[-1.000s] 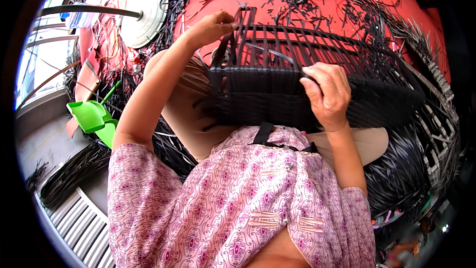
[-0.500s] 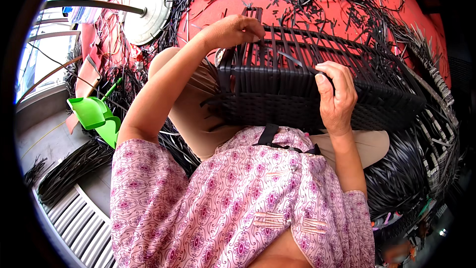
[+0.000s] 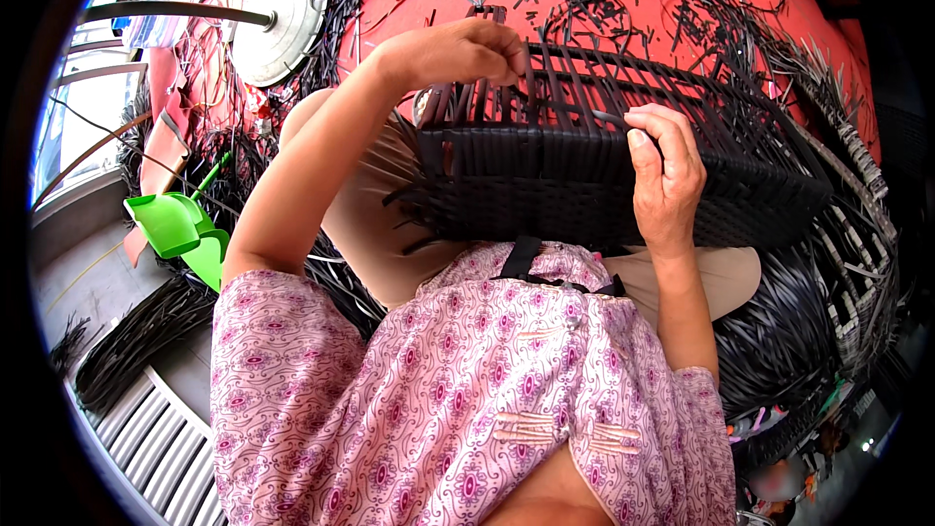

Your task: The person weaves a black plastic basket by hand, interlacing black plastic strips through a pre-formed frame. They adjust the basket's position and continue weaving the sides, working on the structure while sitting on the floor.

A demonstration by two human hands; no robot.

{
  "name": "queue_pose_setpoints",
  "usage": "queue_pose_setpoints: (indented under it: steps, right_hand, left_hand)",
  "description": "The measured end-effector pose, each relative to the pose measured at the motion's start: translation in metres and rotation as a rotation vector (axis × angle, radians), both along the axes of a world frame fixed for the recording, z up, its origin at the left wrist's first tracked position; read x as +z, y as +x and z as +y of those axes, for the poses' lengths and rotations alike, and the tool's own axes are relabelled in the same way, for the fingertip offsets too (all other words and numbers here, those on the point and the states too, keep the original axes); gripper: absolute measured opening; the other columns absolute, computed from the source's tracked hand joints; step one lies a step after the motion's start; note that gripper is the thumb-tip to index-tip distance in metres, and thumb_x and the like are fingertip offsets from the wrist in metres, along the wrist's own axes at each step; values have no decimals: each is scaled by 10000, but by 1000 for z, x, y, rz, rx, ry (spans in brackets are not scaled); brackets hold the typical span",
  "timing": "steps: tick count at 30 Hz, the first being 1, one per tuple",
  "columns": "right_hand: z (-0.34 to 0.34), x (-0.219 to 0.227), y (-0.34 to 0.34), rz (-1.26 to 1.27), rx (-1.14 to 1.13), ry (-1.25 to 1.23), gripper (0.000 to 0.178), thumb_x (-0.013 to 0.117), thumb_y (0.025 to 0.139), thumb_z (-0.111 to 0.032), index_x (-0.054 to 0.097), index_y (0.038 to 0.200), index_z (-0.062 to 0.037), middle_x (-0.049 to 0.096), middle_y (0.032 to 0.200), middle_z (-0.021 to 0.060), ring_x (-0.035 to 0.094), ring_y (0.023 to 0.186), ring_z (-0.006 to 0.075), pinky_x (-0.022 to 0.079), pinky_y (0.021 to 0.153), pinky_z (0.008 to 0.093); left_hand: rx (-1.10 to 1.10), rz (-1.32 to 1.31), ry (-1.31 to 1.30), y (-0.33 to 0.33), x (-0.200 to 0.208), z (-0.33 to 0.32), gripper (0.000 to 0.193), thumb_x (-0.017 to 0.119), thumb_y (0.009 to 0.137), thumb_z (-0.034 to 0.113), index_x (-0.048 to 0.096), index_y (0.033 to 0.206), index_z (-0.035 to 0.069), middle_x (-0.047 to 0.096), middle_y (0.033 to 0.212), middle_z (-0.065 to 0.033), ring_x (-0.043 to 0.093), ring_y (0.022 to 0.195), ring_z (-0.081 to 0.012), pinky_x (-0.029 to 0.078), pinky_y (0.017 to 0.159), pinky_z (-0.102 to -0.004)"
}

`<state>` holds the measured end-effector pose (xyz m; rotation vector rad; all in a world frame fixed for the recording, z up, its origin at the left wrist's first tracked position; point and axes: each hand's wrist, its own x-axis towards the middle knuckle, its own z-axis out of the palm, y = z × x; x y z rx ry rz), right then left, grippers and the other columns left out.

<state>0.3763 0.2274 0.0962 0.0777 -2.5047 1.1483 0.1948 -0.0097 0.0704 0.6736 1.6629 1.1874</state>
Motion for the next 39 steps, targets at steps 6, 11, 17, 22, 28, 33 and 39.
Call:
queue_pose_setpoints:
  steps: [6,11,17,22,28,33,39]
  right_hand:
    - [-1,-1,-3,0,44,144,101,629,889,-74,661,972,-27,638,971,111,621,904,292,499,810,383]
    - [3,-7,-4,9,131,295,159,678,840,-87,677,998,-66,639,973,70,598,891,260,464,791,381]
    - [-6,-2,-6,-54,169,435,247,672,850,-156,663,1088,-92,646,1004,49,581,929,237,419,815,369]
    - [-9,0,-5,-112,186,516,381,694,829,-295,639,1142,-85,635,1086,48,562,981,233,407,847,385]
    - [-23,9,-7,14,167,540,467,764,741,-306,638,1135,-89,605,1084,31,555,995,236,405,863,393]
    - [-30,14,-15,-47,254,484,449,841,618,-222,639,998,-93,556,930,37,532,875,229,404,786,385]
    - [-32,22,-31,-177,365,509,423,842,627,-243,637,956,-74,576,925,67,554,879,266,451,791,392]
  left_hand:
    - [331,-287,87,34,45,-45,80,573,844,78,553,921,68,411,698,77,357,583,-26,275,512,-203]
    - [549,-486,396,72,58,-45,58,560,866,47,544,921,37,391,673,63,316,549,-32,257,500,-200]
    - [828,-590,753,104,58,-58,47,564,876,18,524,901,26,434,730,28,317,541,-29,287,494,-198]
    - [853,-549,742,125,50,-72,70,577,857,12,516,888,28,445,752,17,319,550,-28,293,498,-196]
    - [1014,13,170,126,48,-84,88,553,880,26,580,963,38,498,747,56,379,609,-7,280,517,-184]
    - [1108,-76,221,103,28,-84,125,568,893,48,612,1009,50,518,769,67,393,616,2,284,530,-167]
    - [1142,-212,369,95,16,-86,162,606,882,18,618,1044,20,511,788,54,389,612,-4,294,537,-171]
